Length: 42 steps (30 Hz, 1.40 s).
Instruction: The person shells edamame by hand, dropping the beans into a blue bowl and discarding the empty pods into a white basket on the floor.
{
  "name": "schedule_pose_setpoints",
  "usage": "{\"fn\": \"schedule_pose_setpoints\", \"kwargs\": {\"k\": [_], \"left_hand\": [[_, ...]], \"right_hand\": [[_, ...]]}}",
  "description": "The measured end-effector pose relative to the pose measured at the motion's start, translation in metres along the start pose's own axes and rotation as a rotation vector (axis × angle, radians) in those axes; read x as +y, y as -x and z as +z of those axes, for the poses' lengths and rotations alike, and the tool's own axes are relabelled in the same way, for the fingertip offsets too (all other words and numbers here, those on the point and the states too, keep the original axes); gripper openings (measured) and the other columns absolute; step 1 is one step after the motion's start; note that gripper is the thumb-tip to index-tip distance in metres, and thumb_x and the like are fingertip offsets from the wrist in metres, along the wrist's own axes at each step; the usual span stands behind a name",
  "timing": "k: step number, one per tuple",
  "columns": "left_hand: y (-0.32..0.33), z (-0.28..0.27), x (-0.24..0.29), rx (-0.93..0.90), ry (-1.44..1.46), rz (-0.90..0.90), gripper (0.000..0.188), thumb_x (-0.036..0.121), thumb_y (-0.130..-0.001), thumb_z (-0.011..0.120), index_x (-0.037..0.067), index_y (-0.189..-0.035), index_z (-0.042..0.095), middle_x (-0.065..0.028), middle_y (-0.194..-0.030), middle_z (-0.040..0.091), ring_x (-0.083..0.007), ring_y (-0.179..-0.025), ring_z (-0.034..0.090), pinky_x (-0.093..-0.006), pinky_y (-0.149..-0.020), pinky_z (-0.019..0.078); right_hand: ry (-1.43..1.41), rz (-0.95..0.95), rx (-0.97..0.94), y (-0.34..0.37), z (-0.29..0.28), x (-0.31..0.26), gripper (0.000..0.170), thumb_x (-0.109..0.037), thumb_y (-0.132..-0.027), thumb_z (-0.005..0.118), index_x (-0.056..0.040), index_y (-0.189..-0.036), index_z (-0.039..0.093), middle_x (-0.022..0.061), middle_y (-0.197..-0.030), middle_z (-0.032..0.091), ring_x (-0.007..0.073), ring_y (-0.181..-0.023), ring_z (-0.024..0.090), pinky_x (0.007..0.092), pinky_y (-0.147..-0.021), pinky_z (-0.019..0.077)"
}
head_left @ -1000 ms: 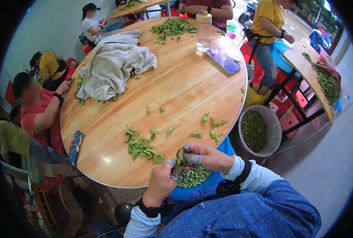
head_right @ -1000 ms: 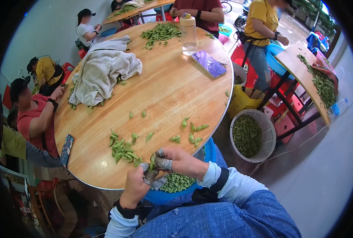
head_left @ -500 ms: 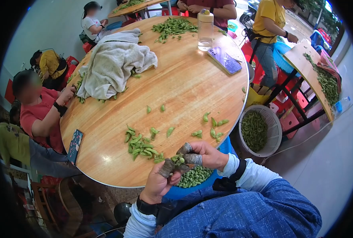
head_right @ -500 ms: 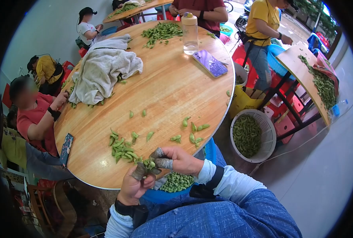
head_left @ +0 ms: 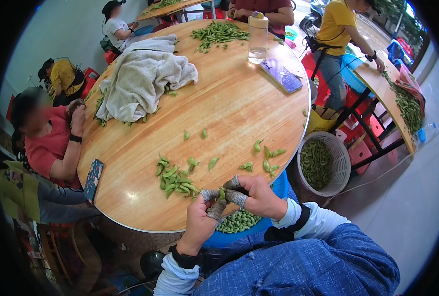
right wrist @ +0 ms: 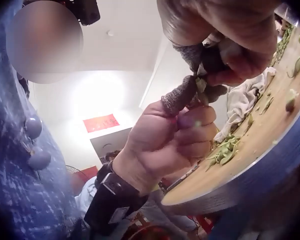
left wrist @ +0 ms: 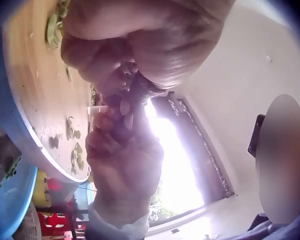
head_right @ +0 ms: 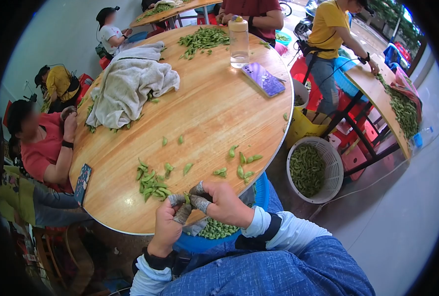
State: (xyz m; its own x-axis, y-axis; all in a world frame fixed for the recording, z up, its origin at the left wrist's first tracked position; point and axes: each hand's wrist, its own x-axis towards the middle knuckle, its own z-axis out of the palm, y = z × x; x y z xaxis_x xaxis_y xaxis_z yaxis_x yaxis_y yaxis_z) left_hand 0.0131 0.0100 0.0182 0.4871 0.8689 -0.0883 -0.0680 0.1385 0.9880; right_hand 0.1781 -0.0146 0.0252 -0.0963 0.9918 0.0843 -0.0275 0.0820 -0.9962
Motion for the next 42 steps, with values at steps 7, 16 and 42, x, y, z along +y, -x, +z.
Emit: {"fn": "schedule_pose_setpoints", "kwargs": {"k": [7, 16, 42], "left_hand": [[0.0, 0.003, 0.008, -0.016, 0.114, -0.122, 0.018, 0.005, -0.081, 0.059, 0.0, -0.097, 0.052, -0.0006, -0.081, 0.056, -0.0047, -0.071, 0.049, -0.0184, -0.062, 0.0412], [0.002, -0.008, 0.007, -0.024, 0.287, -0.173, 0.008, 0.007, -0.086, 0.051, 0.002, -0.092, 0.053, 0.0025, -0.07, 0.051, -0.0028, -0.061, 0.044, -0.0172, -0.053, 0.035], [-0.003, -0.003, 0.004, -0.012, -0.161, 0.05, 0.009, 0.003, -0.082, 0.057, -0.003, -0.088, 0.055, -0.0032, -0.074, 0.059, -0.0064, -0.068, 0.054, -0.0212, -0.06, 0.0439]], "right_hand": [[0.057, -0.003, 0.044, -0.002, 0.0, -0.001, 0.013, -0.003, -0.078, 0.055, 0.0042, -0.089, 0.056, 0.0082, -0.071, 0.06, 0.0097, -0.068, 0.053, 0.0264, -0.061, 0.0439], [0.126, -0.075, -0.062, -0.001, -0.007, -0.007, 0.013, -0.007, -0.08, 0.058, 0.0031, -0.089, 0.057, 0.0091, -0.074, 0.059, 0.0104, -0.071, 0.053, 0.026, -0.063, 0.0438], [-0.506, 0.315, -0.211, -0.006, -0.014, 0.006, 0.016, -0.018, -0.086, 0.055, -0.0071, -0.096, 0.056, -0.0058, -0.076, 0.054, 0.0018, -0.062, 0.044, 0.0164, -0.053, 0.0349]]}}
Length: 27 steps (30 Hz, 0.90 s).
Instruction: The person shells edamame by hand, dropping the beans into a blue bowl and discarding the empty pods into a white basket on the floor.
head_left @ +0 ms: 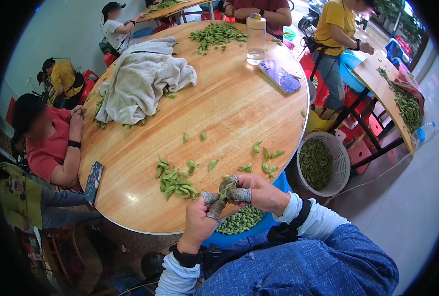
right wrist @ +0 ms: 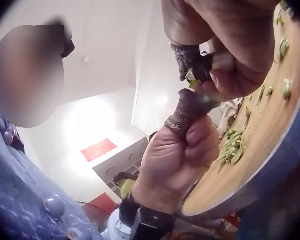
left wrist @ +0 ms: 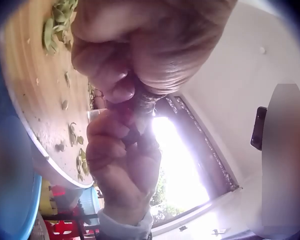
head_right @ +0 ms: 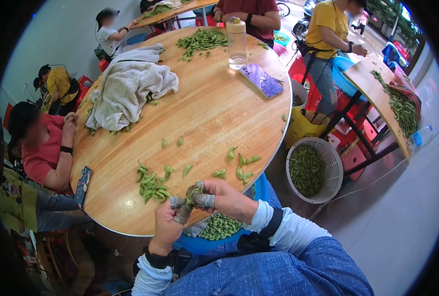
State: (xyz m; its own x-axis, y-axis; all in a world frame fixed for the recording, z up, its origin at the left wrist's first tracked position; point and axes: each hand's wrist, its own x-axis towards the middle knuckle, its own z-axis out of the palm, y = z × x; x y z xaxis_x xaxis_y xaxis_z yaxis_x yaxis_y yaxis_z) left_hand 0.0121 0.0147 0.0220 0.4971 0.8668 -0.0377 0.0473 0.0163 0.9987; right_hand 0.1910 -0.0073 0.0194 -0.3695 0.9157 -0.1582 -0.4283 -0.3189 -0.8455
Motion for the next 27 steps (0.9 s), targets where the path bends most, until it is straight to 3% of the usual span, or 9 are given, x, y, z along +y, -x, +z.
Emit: {"fn": "schedule_pose_setpoints", "kwargs": {"k": [5, 14, 17, 20, 21, 24, 25, 27], "left_hand": [[0.002, 0.001, 0.002, -0.045, 0.047, -0.005, 0.01, 0.003, -0.081, 0.059, -0.004, -0.088, 0.055, -0.004, -0.077, 0.06, -0.007, -0.071, 0.055, -0.0216, -0.063, 0.0447], [0.007, -0.004, -0.003, -0.133, 0.383, -0.223, 0.007, 0.005, -0.08, 0.059, 0.001, -0.085, 0.055, 0.0004, -0.06, 0.052, -0.0041, -0.047, 0.043, -0.0173, -0.042, 0.0304], [0.007, -0.006, -0.002, -0.207, 0.458, -0.239, 0.007, 0.006, -0.08, 0.059, 0.001, -0.084, 0.055, -0.0001, -0.06, 0.052, -0.0046, -0.047, 0.043, -0.0173, -0.041, 0.0306], [0.005, -0.005, 0.0, -0.129, 0.445, -0.318, 0.011, 0.01, -0.08, 0.061, 0.003, -0.08, 0.053, -0.0017, -0.056, 0.051, -0.0068, -0.044, 0.042, -0.0186, -0.04, 0.0293], [0.003, -0.005, 0.001, -0.102, 0.398, -0.322, 0.01, 0.011, -0.08, 0.061, 0.003, -0.08, 0.053, -0.0016, -0.056, 0.05, -0.0066, -0.044, 0.042, -0.0185, -0.04, 0.029], [0.0, -0.007, 0.006, -0.046, 0.318, -0.336, 0.009, 0.011, -0.08, 0.06, 0.005, -0.08, 0.054, -0.0011, -0.056, 0.05, -0.0061, -0.045, 0.042, -0.0182, -0.04, 0.0284], [0.001, -0.007, 0.009, -0.05, 0.332, -0.341, 0.008, 0.012, -0.081, 0.059, 0.005, -0.081, 0.054, -0.0008, -0.057, 0.05, -0.0059, -0.045, 0.041, -0.0182, -0.04, 0.0283], [0.0, -0.007, 0.011, -0.066, 0.371, -0.335, 0.005, 0.009, -0.082, 0.055, 0.004, -0.083, 0.054, -0.0008, -0.059, 0.05, -0.0054, -0.046, 0.041, -0.0181, -0.041, 0.0286]], "right_hand": [[0.044, 0.012, -0.008, 0.001, -0.001, -0.001, 0.013, -0.018, -0.086, 0.055, -0.0074, -0.094, 0.056, -0.0066, -0.074, 0.053, 0.0016, -0.061, 0.044, 0.0165, -0.053, 0.035], [0.138, 0.016, -0.068, 0.005, 0.0, -0.006, 0.01, -0.015, -0.085, 0.055, -0.006, -0.088, 0.057, -0.0058, -0.075, 0.054, 0.0023, -0.066, 0.046, 0.0173, -0.057, 0.0361], [0.129, 0.013, -0.095, 0.003, -0.002, 0.0, 0.009, -0.012, -0.085, 0.055, -0.0045, -0.088, 0.057, -0.0042, -0.078, 0.056, 0.0041, -0.07, 0.048, 0.0187, -0.059, 0.038], [0.186, -0.063, -0.035, 0.003, 0.002, 0.001, 0.009, -0.01, -0.085, 0.054, -0.0021, -0.089, 0.056, -0.0029, -0.078, 0.057, 0.0063, -0.073, 0.05, 0.0206, -0.063, 0.0402], [0.308, -0.199, 0.043, 0.001, 0.005, 0.003, 0.01, -0.008, -0.083, 0.056, 0.0001, -0.089, 0.056, 0.0015, -0.075, 0.057, 0.0081, -0.071, 0.051, 0.0232, -0.063, 0.0421], [0.659, -0.311, 0.194, 0.008, 0.021, -0.009, 0.012, -0.007, -0.08, 0.059, 0.001, -0.088, 0.055, 0.0085, -0.073, 0.058, 0.0111, -0.069, 0.053, 0.0255, -0.062, 0.0435], [0.749, -0.382, 0.248, 0.007, 0.025, -0.008, 0.015, -0.006, -0.077, 0.061, 0.0006, -0.088, 0.055, 0.0153, -0.074, 0.057, 0.0194, -0.067, 0.057, 0.0292, -0.06, 0.0443], [0.804, -0.468, 0.244, 0.006, 0.027, -0.009, 0.015, -0.006, -0.076, 0.06, -0.0002, -0.089, 0.056, 0.0167, -0.075, 0.057, 0.0262, -0.068, 0.057, 0.0316, -0.06, 0.0442]]}}
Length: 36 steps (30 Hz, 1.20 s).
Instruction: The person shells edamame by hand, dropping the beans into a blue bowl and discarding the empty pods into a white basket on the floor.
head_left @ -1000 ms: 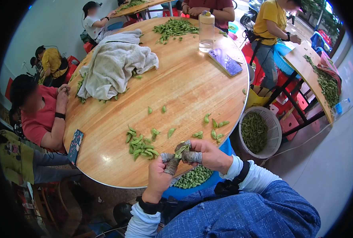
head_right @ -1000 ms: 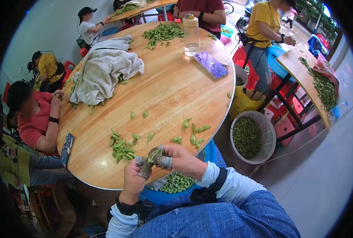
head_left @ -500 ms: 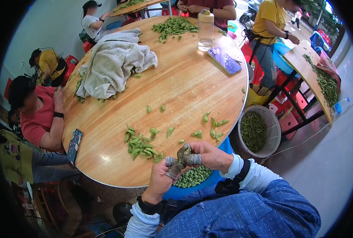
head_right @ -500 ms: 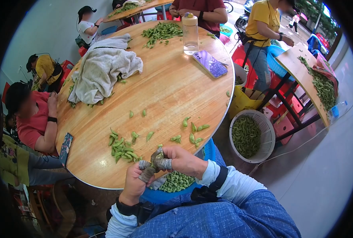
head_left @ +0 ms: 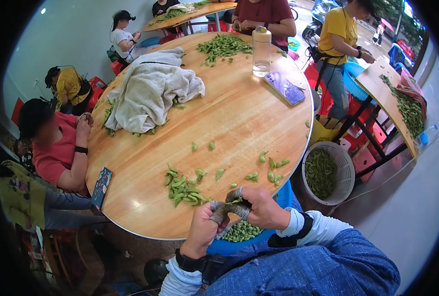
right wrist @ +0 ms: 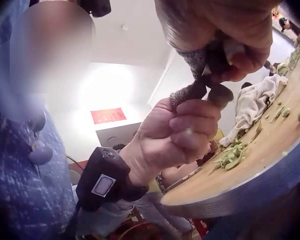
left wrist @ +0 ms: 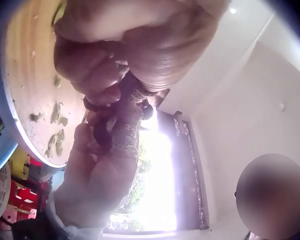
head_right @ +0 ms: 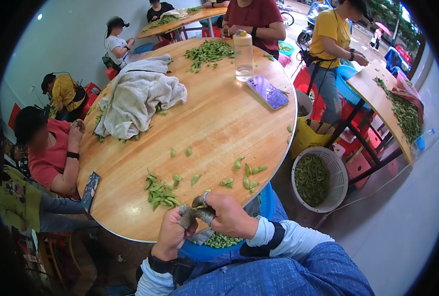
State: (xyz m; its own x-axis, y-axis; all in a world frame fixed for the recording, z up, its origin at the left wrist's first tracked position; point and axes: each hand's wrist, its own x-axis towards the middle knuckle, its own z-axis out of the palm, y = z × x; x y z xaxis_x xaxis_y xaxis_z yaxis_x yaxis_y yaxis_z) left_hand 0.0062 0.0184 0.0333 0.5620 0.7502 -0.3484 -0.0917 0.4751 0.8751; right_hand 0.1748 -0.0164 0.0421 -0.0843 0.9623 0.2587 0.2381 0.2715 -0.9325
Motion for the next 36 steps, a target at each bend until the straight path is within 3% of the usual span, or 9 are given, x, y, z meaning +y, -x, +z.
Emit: {"fn": "schedule_pose_setpoints", "kwargs": {"k": [4, 10, 13, 19, 22, 28, 31, 36], "left_hand": [[0.0, -0.003, -0.003, -0.062, 0.082, 0.017, 0.006, 0.003, -0.083, 0.048, 0.003, -0.088, 0.052, -0.0006, -0.062, 0.049, -0.005, -0.049, 0.039, -0.0181, -0.043, 0.029], [-0.004, 0.002, -0.007, -0.043, 0.177, 0.009, 0.008, 0.009, -0.084, 0.047, 0.004, -0.088, 0.051, 0.0028, -0.06, 0.044, -0.0042, -0.048, 0.036, -0.0175, -0.042, 0.0252], [-0.006, 0.004, -0.009, -0.03, 0.205, 0.003, 0.007, 0.01, -0.083, 0.047, 0.005, -0.087, 0.051, 0.0031, -0.06, 0.044, -0.004, -0.048, 0.035, -0.0173, -0.042, 0.0243], [-0.005, 0.007, -0.008, -0.075, 0.171, 0.036, 0.007, 0.011, -0.083, 0.047, 0.005, -0.086, 0.051, 0.0024, -0.059, 0.044, -0.0042, -0.047, 0.035, -0.0177, -0.041, 0.0244], [-0.004, 0.008, -0.007, -0.065, 0.076, 0.022, 0.009, 0.013, -0.084, 0.048, 0.004, -0.086, 0.051, 0.0011, -0.059, 0.045, -0.0052, -0.047, 0.037, -0.0185, -0.041, 0.0257], [-0.001, 0.012, -0.003, -0.04, -0.041, 0.024, 0.012, 0.002, -0.082, 0.04, 0.005, -0.09, 0.049, -0.001, -0.065, 0.047, -0.0056, -0.053, 0.039, -0.0178, -0.046, 0.0291], [-0.002, 0.013, -0.001, -0.031, 0.007, -0.005, 0.022, -0.004, -0.078, 0.036, 0.004, -0.093, 0.049, -0.001, -0.067, 0.048, -0.005, -0.055, 0.04, -0.0175, -0.047, 0.0303], [-0.002, 0.011, 0.002, -0.02, -0.003, -0.002, 0.02, -0.007, -0.079, 0.039, 0.003, -0.094, 0.048, -0.0009, -0.067, 0.049, -0.005, -0.055, 0.041, -0.0173, -0.048, 0.0325]], "right_hand": [[0.001, -0.09, -0.001, 0.0, 0.001, 0.002, 0.016, -0.005, -0.075, 0.059, -0.0015, -0.091, 0.056, 0.018, -0.078, 0.056, 0.0353, -0.072, 0.055, 0.036, -0.062, 0.0438], [0.036, -0.111, -0.001, 0.001, 0.003, 0.004, 0.018, -0.005, -0.074, 0.059, -0.0021, -0.091, 0.055, 0.0185, -0.08, 0.056, 0.0364, -0.075, 0.054, 0.0374, -0.064, 0.0438], [0.053, -0.115, -0.021, 0.002, 0.002, 0.009, 0.018, -0.005, -0.075, 0.059, -0.002, -0.093, 0.055, 0.0173, -0.081, 0.057, 0.0319, -0.076, 0.056, 0.0345, -0.064, 0.0444], [-0.443, 0.085, -0.113, 0.003, -0.001, 0.02, 0.016, -0.007, -0.08, 0.058, -0.0009, -0.094, 0.056, 0.0141, -0.081, 0.058, 0.0164, -0.076, 0.056, 0.0277, -0.066, 0.0442], [-0.483, 0.12, -0.105, 0.004, -0.001, 0.022, 0.014, -0.007, -0.08, 0.058, -0.0001, -0.092, 0.056, 0.0141, -0.078, 0.058, 0.0162, -0.073, 0.057, 0.0283, -0.064, 0.0445], [0.088, 0.012, -0.008, 0.004, -0.012, 0.006, 0.012, -0.006, -0.08, 0.058, 0.0003, -0.09, 0.056, 0.0136, -0.075, 0.058, 0.0172, -0.069, 0.057, 0.028, -0.062, 0.0446], [0.071, -0.006, 0.001, 0.005, -0.012, 0.007, 0.013, -0.006, -0.079, 0.058, 0.0005, -0.09, 0.056, 0.0131, -0.074, 0.058, 0.0161, -0.068, 0.057, 0.0286, -0.061, 0.0445], [-0.381, 0.192, -0.029, 0.007, -0.001, 0.02, 0.012, -0.008, -0.082, 0.057, 0.0007, -0.09, 0.058, 0.0033, -0.075, 0.059, 0.0114, -0.068, 0.054, 0.0272, -0.061, 0.0439]]}}
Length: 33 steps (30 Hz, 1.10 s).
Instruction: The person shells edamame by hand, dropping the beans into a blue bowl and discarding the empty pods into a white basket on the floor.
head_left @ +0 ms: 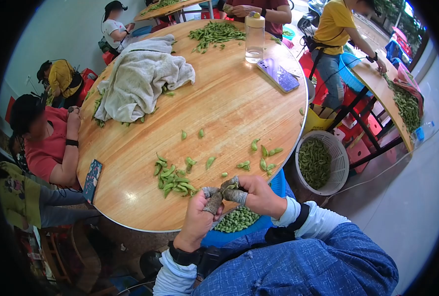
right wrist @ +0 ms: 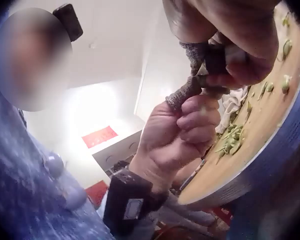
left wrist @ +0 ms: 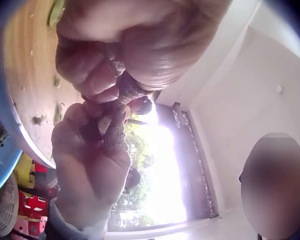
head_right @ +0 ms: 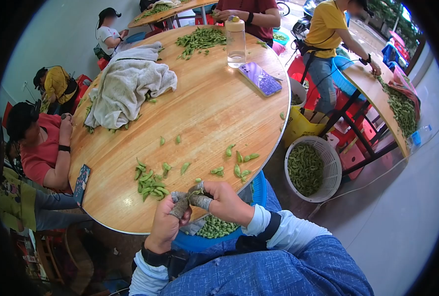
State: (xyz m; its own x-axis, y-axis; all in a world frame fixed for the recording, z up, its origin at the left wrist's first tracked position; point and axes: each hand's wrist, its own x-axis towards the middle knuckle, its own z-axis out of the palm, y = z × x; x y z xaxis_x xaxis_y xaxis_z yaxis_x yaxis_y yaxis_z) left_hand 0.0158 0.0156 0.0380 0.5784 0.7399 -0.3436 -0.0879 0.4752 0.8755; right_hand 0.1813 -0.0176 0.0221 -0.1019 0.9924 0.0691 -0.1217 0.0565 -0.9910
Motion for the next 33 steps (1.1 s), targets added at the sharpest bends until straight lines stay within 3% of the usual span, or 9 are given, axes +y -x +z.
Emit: {"fn": "schedule_pose_setpoints", "kwargs": {"k": [4, 7, 15, 22, 25, 28, 31, 33], "left_hand": [[0.002, -0.004, 0.003, -0.004, -0.131, 0.003, 0.014, -0.004, -0.08, 0.046, 0.002, -0.093, 0.048, 0.0002, -0.067, 0.051, -0.0046, -0.056, 0.044, -0.0169, -0.049, 0.0339], [0.004, -0.001, 0.006, -0.007, -0.173, 0.032, 0.013, -0.003, -0.08, 0.051, 0.001, -0.092, 0.048, 0.0006, -0.069, 0.052, -0.0041, -0.059, 0.046, -0.017, -0.052, 0.0358], [0.004, -0.002, 0.0, -0.023, -0.277, 0.141, 0.017, -0.002, -0.081, 0.054, -0.004, -0.097, 0.048, -0.0051, -0.086, 0.057, -0.0073, -0.078, 0.053, -0.0196, -0.067, 0.043], [0.005, -0.005, 0.002, -0.028, -0.26, 0.11, 0.017, -0.004, -0.08, 0.054, -0.004, -0.096, 0.049, -0.0046, -0.085, 0.057, -0.0067, -0.077, 0.053, -0.0195, -0.066, 0.0431], [0.004, -0.004, 0.001, -0.01, -0.242, 0.135, 0.016, -0.005, -0.08, 0.053, -0.004, -0.095, 0.049, -0.0034, -0.082, 0.057, -0.0057, -0.075, 0.052, -0.0193, -0.064, 0.0427], [0.0, -0.002, -0.006, 0.017, -0.224, 0.202, 0.015, -0.005, -0.08, 0.051, -0.003, -0.094, 0.05, -0.0017, -0.078, 0.056, -0.004, -0.069, 0.05, -0.0185, -0.058, 0.0406], [-0.005, -0.007, -0.013, 0.026, -0.206, 0.235, 0.012, -0.002, -0.082, 0.049, -0.002, -0.094, 0.051, -0.0004, -0.073, 0.054, -0.0029, -0.063, 0.046, -0.0174, -0.052, 0.0361], [-0.005, -0.012, -0.019, 0.025, -0.179, 0.234, 0.011, 0.001, -0.084, 0.046, 0.0, -0.094, 0.051, 0.0002, -0.069, 0.052, -0.0028, -0.059, 0.043, -0.0171, -0.049, 0.0326]], "right_hand": [[-0.336, 0.348, -0.065, -0.002, -0.005, 0.001, 0.012, -0.012, -0.085, 0.054, -0.0036, -0.09, 0.06, -0.0033, -0.076, 0.058, 0.005, -0.065, 0.05, 0.0198, -0.057, 0.0396], [-0.379, 0.337, -0.096, -0.003, -0.005, 0.002, 0.012, -0.014, -0.086, 0.053, -0.0066, -0.089, 0.061, -0.004, -0.075, 0.058, 0.002, -0.063, 0.047, 0.0164, -0.053, 0.0353], [-0.477, 0.389, -0.138, -0.005, -0.009, 0.003, 0.014, -0.018, -0.087, 0.052, -0.0069, -0.086, 0.061, -0.0026, -0.069, 0.055, 0.0041, -0.06, 0.048, 0.0173, -0.051, 0.0353], [-0.575, 0.464, -0.142, -0.005, -0.009, -0.001, 0.016, -0.02, -0.087, 0.051, -0.0079, -0.085, 0.061, -0.0022, -0.069, 0.055, 0.0041, -0.06, 0.048, 0.0174, -0.052, 0.0354], [-0.448, 0.361, -0.174, -0.006, -0.01, 0.001, 0.014, -0.016, -0.084, 0.056, -0.0035, -0.09, 0.059, -0.0002, -0.073, 0.058, 0.0061, -0.063, 0.05, 0.019, -0.054, 0.0371], [-0.145, 0.04, -0.122, -0.007, 0.0, 0.004, 0.016, -0.017, -0.086, 0.055, -0.0024, -0.093, 0.059, -0.0021, -0.076, 0.058, 0.0041, -0.067, 0.049, 0.0185, -0.057, 0.0378], [-0.053, 0.028, -0.127, -0.007, -0.001, 0.004, 0.018, -0.018, -0.087, 0.054, -0.0024, -0.094, 0.058, -0.0038, -0.078, 0.058, 0.0026, -0.069, 0.048, 0.0179, -0.059, 0.0381], [-0.114, 0.151, -0.154, -0.006, -0.003, -0.003, 0.018, -0.019, -0.086, 0.054, -0.0031, -0.095, 0.059, -0.0041, -0.078, 0.057, 0.0024, -0.068, 0.048, 0.0181, -0.058, 0.0383]]}}
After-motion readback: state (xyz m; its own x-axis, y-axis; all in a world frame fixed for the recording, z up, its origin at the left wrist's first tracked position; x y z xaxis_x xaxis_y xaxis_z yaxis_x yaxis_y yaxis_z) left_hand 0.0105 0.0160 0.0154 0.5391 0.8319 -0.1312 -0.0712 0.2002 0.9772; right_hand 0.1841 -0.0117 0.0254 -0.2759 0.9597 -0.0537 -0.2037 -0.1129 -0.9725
